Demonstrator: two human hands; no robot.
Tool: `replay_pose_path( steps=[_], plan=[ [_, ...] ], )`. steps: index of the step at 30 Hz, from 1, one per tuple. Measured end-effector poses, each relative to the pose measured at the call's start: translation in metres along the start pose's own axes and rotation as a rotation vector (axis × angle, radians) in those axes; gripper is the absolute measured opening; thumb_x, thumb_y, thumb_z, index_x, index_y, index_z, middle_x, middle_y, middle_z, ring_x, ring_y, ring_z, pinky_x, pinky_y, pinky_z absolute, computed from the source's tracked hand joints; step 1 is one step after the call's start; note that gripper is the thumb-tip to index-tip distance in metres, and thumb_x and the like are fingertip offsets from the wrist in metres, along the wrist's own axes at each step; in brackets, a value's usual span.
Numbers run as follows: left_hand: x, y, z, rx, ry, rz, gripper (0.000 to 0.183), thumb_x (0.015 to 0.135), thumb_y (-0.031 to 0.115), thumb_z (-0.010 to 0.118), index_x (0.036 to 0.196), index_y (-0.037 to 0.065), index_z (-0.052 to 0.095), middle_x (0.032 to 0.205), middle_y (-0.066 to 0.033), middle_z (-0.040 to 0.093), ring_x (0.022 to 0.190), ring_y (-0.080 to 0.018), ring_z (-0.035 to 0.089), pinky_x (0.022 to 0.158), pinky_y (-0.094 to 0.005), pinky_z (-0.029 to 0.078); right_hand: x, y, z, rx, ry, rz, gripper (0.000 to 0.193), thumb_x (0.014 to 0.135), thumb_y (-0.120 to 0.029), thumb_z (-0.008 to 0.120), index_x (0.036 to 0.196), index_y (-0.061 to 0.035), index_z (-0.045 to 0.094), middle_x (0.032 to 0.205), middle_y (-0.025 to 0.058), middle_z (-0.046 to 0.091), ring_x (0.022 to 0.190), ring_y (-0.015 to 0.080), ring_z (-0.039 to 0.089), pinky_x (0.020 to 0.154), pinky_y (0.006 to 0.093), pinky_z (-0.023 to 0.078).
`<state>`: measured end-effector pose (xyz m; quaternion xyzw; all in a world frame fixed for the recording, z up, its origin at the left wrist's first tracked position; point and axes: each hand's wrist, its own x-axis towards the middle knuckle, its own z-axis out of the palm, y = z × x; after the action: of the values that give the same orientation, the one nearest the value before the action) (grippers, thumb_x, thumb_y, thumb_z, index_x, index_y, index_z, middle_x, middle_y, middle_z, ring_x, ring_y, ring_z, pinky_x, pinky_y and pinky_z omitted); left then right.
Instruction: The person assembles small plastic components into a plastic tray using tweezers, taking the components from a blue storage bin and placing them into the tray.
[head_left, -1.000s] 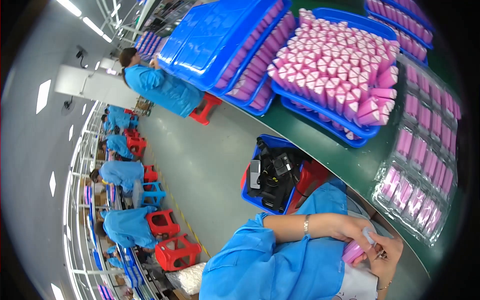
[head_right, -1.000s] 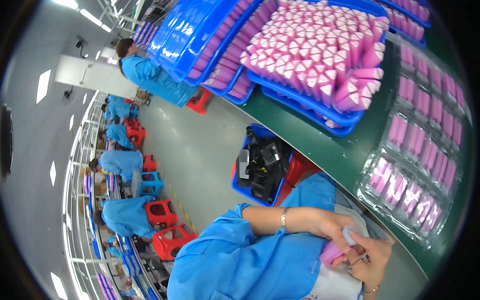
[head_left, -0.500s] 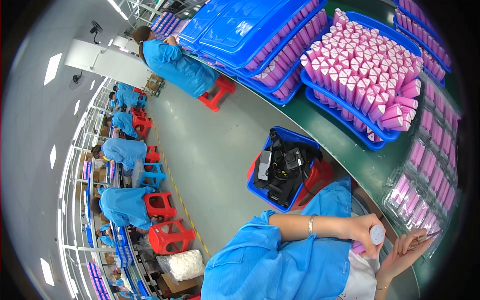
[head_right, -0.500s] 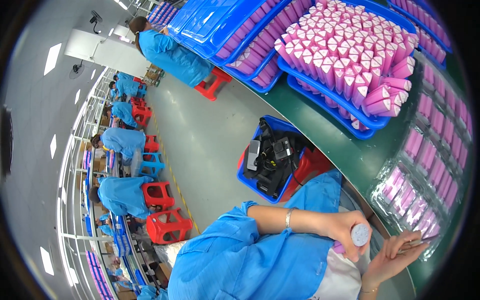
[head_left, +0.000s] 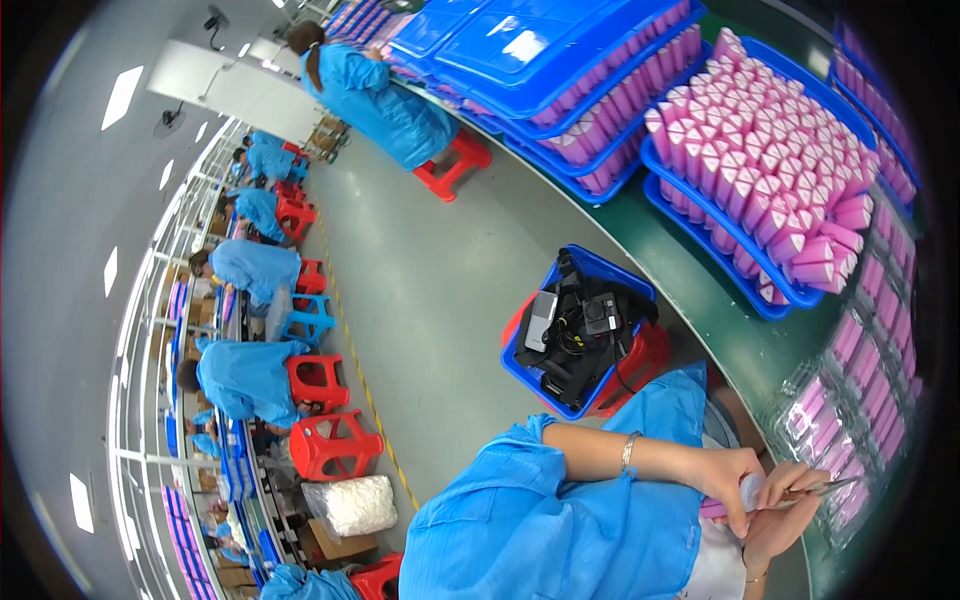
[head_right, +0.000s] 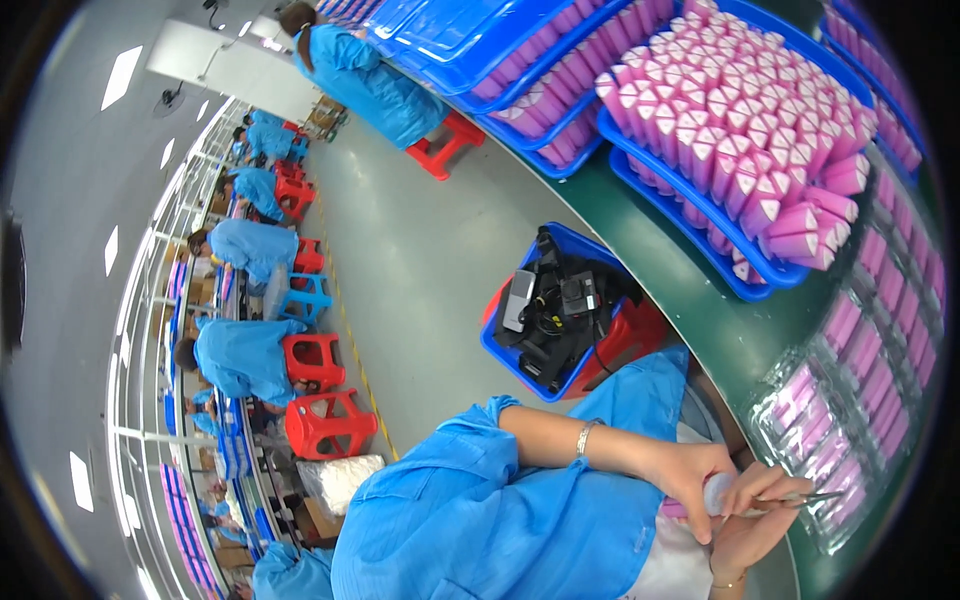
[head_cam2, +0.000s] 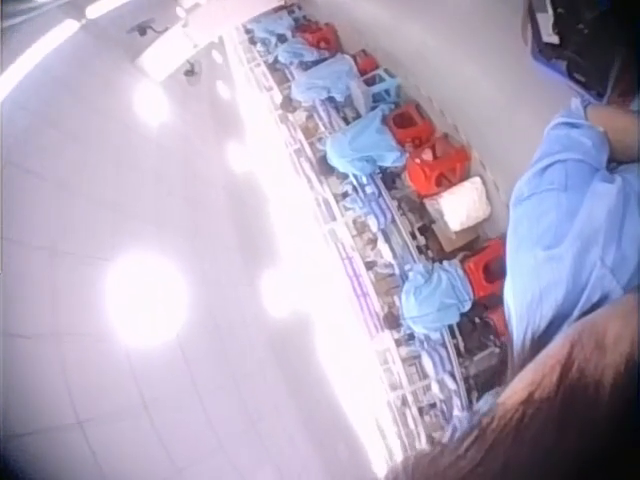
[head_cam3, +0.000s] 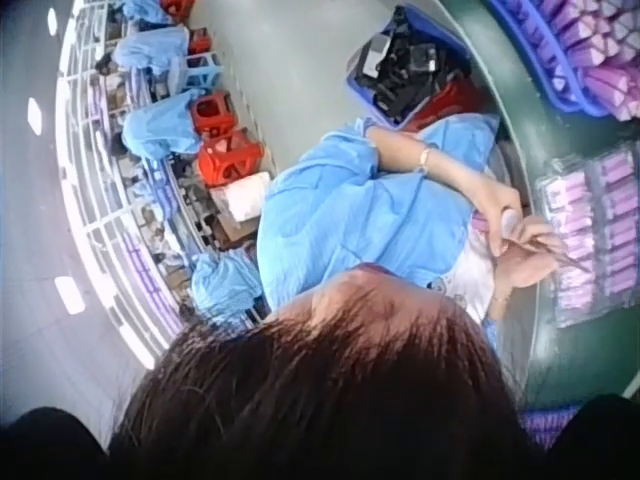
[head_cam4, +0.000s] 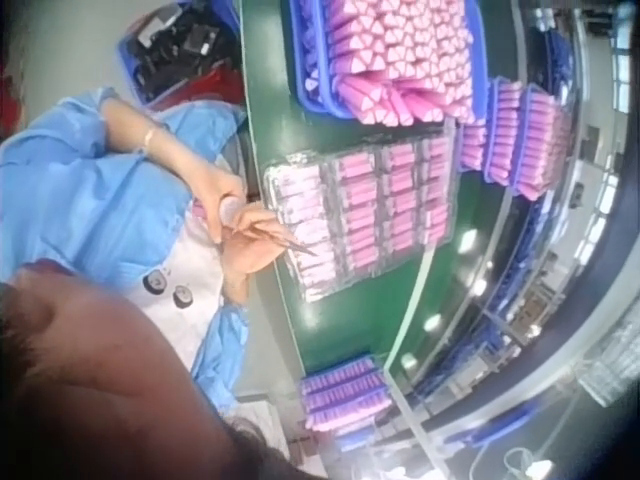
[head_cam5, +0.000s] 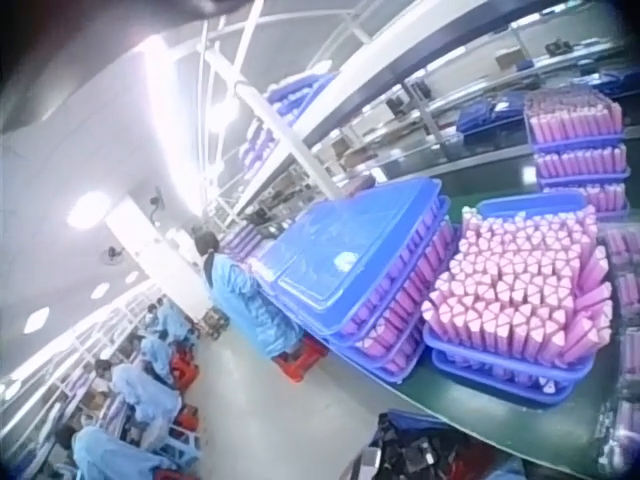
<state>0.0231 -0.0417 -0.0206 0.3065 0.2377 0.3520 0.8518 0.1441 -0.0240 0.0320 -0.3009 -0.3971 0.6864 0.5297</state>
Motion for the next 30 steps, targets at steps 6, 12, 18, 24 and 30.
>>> replay_pose_path(
  steps=[6,12,18,24,30],
  plan=[
    [-0.007,0.011,0.001,-0.055,0.04,-0.008,0.026,0.058,0.002,0.084,0.07,0.0,0.061,0.064,-0.0084,0.064,0.054,-0.0137,0.061,0.046,-0.0265,0.046,0.008,0.001,-0.014,-0.228,-0.194,-0.068,0.032,0.096,-0.037,0.037,0.088,-0.0062,0.034,0.066,0.0087,0.045,0.062,0.0164,0.044,0.06,0.0266,0.036],
    [-0.011,0.017,-0.002,0.026,0.07,0.036,0.025,0.058,0.004,0.084,0.069,0.001,0.061,0.064,-0.007,0.064,0.056,-0.0127,0.061,0.049,-0.0256,0.046,0.008,-0.014,-0.036,-0.46,-0.204,-0.019,0.042,0.088,-0.039,0.058,0.099,-0.0007,0.044,0.081,0.0117,0.054,0.074,0.0172,0.051,0.062,0.0244,0.038],
    [-0.01,0.01,-0.009,0.253,0.106,0.055,0.032,0.055,0.017,0.087,0.068,0.004,0.061,0.065,-0.0026,0.063,0.061,-0.0097,0.059,0.054,-0.0244,0.044,0.011,-0.029,-0.048,-0.528,-0.29,0.081,0.036,0.084,-0.026,0.065,0.099,0.0026,0.051,0.091,0.0129,0.057,0.075,0.0153,0.053,0.066,0.0236,0.041],
    [-0.007,0.006,-0.01,0.491,0.097,0.073,0.037,0.055,0.024,0.087,0.07,0.003,0.06,0.067,-0.0039,0.062,0.062,-0.0114,0.058,0.054,-0.0264,0.044,0.004,-0.048,-0.047,-0.725,-0.208,0.255,0.039,0.072,-0.03,0.074,0.094,-0.0014,0.058,0.084,0.0074,0.06,0.075,0.0129,0.052,0.06,0.0233,0.038],
    [-0.008,0.014,-0.012,0.55,-0.036,-0.038,0.046,0.058,0.027,0.086,0.091,0.001,0.064,0.078,-0.0062,0.065,0.071,-0.0126,0.06,0.064,-0.0271,0.048,-0.002,-0.049,-0.047,-0.877,-0.328,0.125,0.028,0.072,-0.02,0.074,0.092,-0.0023,0.064,0.082,0.0067,0.069,0.066,0.0158,0.062,0.051,0.0244,0.043]
  ],
)
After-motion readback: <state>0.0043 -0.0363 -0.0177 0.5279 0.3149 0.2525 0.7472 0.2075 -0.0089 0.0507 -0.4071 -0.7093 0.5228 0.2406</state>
